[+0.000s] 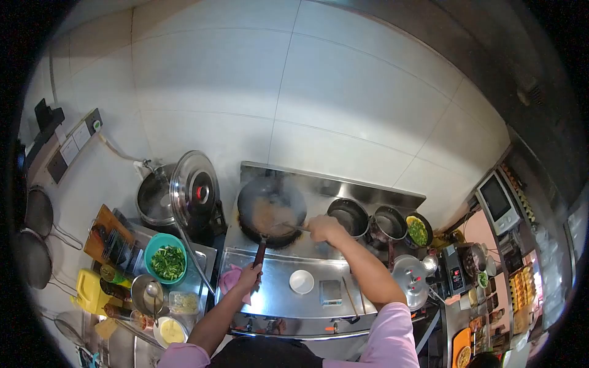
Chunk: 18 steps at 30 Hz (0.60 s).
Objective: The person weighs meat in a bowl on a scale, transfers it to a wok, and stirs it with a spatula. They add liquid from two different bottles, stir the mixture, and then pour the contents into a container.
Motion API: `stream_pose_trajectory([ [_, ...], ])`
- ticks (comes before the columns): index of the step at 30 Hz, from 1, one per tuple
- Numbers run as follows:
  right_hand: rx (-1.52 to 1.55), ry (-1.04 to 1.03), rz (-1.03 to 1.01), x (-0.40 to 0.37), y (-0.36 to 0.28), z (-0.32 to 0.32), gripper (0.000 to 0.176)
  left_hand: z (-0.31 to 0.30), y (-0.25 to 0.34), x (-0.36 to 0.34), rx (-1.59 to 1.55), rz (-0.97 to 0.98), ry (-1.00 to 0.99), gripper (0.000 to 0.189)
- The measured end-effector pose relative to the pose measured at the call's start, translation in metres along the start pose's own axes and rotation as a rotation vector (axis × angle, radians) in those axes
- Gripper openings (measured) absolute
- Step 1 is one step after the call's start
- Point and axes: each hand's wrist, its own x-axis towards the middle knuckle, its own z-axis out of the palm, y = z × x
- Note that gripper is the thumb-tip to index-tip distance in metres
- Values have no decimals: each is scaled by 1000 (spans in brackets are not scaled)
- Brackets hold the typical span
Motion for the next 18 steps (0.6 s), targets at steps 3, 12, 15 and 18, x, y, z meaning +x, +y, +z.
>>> stream_pose_trajectory([
  [3, 19, 13, -11, 3, -1, -2, 36, -9, 21, -12, 0, -42, -8, 25],
  [12, 237, 268, 27, 91, -42, 80, 25, -22, 5, -1, 47, 38, -18, 30],
  [15, 207, 286, 54, 97, -41, 77, 25, -22, 2, -15, -9, 51, 8, 34],
  [18, 141, 217, 42, 89, -20, 68, 27, -36, -24, -38, -61, 74, 34, 37],
])
